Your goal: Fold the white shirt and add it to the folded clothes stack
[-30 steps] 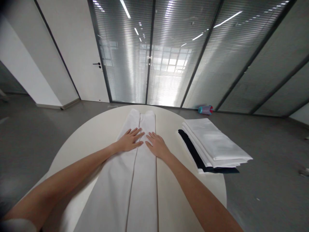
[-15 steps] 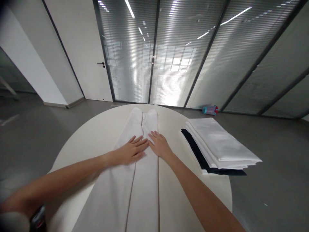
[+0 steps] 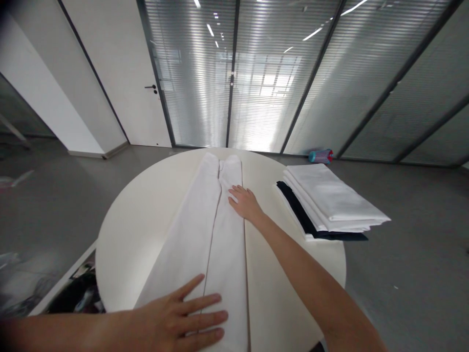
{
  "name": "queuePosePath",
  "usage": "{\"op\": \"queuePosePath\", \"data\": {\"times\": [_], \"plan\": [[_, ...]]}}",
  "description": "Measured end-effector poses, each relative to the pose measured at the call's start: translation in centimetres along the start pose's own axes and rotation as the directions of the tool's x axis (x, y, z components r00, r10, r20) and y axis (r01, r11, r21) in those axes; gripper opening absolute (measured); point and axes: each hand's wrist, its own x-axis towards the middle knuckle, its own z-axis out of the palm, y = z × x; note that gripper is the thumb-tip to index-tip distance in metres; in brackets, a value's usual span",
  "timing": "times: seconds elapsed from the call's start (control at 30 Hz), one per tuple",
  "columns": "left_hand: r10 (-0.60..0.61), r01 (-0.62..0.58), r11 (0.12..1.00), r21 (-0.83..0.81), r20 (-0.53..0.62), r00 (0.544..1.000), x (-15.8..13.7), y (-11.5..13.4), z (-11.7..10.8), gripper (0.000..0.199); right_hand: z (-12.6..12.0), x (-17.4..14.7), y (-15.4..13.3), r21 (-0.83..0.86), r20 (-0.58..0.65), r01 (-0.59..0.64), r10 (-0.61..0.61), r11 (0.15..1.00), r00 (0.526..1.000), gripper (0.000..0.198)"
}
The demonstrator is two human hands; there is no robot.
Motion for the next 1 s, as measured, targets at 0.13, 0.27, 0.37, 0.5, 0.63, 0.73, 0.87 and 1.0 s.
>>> {"op": "queuePosePath", "data": {"times": [0.13, 0.27, 0.37, 0.5, 0.63, 0.73, 0.87, 1.0], "plan": [[-0.005, 0.007, 0.996, -0.088, 0.015, 1.0, -0.3, 1.0, -0.1, 0.068, -1.2, -0.5, -0.9, -0.084, -0.047, 0.06, -0.064, 0.995, 0.997, 0.041], [-0.039, 0.039, 0.999, -0.011, -0.017, 0.999, -2.9, -0.4, -0.7, 0.067, -4.0, -3.6, -2.8, -0.102, -0.063, 0.248, -0.255, 0.963, 0.965, 0.034], [-0.164, 0.187, 0.965, 0.185, -0.131, 0.978, -6.3, -3.0, -1.2, 0.072, -6.2, -7.8, -4.3, -0.062, -0.01, 0.402, -0.403, 0.914, 0.915, 0.033], [-0.277, 0.318, 0.899, 0.302, -0.171, 0.946, -9.3, -5.0, -1.6, 0.076, -8.6, -14.0, -5.4, -0.081, 0.08, 0.532, -0.526, 0.843, 0.847, 0.035], [-0.279, 0.294, 0.93, 0.222, -0.101, 0.955, -9.4, -4.0, -1.9, 0.067, -10.0, -18.4, -6.3, -0.08, 0.084, 0.545, -0.539, 0.835, 0.838, 0.04], [-0.259, 0.271, 0.938, 0.218, -0.085, 0.962, -9.0, -3.6, -1.8, 0.06, -10.3, -20.2, -7.4, -0.052, 0.038, 0.53, -0.529, 0.846, 0.848, 0.038], [-0.184, 0.21, 0.934, 0.29, -0.112, 0.976, -9.3, -4.4, -0.8, 0.058, -10.0, -20.7, -8.5, 0.017, -0.007, 0.504, -0.504, 0.864, 0.864, 0.037], [-0.153, 0.228, 0.919, 0.321, -0.241, 0.958, -9.7, -5.4, 0.4, 0.064, -9.5, -20.2, -8.7, 0.066, -0.019, 0.468, -0.468, 0.881, 0.883, 0.046]]}}
